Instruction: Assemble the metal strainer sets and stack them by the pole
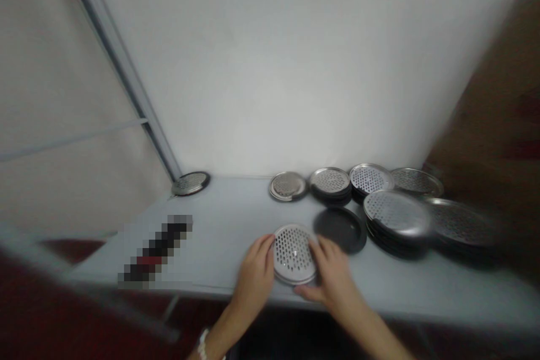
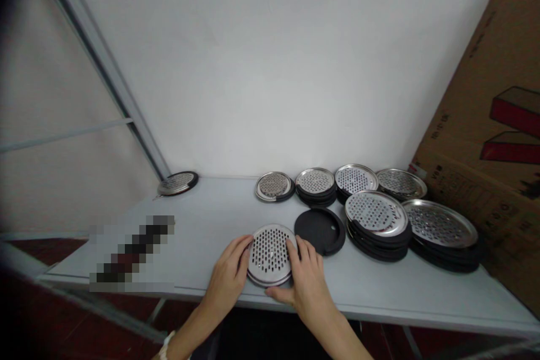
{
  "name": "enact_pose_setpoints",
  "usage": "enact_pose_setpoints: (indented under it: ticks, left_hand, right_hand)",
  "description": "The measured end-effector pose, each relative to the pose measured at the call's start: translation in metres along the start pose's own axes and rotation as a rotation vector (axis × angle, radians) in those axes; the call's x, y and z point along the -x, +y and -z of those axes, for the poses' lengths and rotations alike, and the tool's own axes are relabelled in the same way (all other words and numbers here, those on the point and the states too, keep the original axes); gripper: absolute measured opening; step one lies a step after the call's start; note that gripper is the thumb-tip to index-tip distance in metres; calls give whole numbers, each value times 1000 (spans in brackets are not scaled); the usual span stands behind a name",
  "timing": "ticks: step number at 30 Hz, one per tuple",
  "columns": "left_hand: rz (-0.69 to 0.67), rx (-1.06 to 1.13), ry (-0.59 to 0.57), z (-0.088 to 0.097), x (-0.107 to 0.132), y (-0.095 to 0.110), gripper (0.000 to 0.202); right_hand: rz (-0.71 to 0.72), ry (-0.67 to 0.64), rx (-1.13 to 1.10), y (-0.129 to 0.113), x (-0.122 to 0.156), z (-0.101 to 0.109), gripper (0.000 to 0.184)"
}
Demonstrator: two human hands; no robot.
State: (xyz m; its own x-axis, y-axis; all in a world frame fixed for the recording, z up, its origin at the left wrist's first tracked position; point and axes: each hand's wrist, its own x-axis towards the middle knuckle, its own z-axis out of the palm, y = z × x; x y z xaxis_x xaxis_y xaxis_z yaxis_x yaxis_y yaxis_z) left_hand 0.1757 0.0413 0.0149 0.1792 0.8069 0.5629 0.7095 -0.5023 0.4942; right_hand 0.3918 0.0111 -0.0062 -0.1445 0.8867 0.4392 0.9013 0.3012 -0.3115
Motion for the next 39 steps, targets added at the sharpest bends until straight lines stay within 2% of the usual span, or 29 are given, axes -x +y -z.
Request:
enact_pose_setpoints:
  ticks: [8,14,16,18,20,24,27,31,36,39]
  left_hand:
    - [-7,-31,19,-2,0,-1,32]
    - [-10,-18,7,0,-1,2,33]
    - [-31,-11,12,0,0,1,32]
    - [-62,-10,27,-1,0,-2,33]
    - [-89,-10,46,-2,-1,-4,34]
    - [-113,-9,63,-3,-1,-6,35]
    - [-107,-19,51,-2,-1,-5,35]
    - [-64,-35,-52,2,1,-1,34]
    - [-90,-36,-272,9,4,10,84]
    - [-61,-42,-301,10,5,12,89]
  right_hand:
    - [46,-12,32,2,1,2,105]
    - [33,-62,5,0,0,11,99]
    - [45,-80,-57,5,-3,16,90]
    - [28,-46,-147,15,-7,25,71]
    - [-44,57,-205,30,-11,37,51]
    - [-143,198,-96,64,-16,56,35]
    - [-147,226,19,85,-16,57,30]
    - [-90,228,75,96,-13,44,22]
    - [-40,214,79,93,-15,37,14]
    - [-70,218,61,92,-16,39,19]
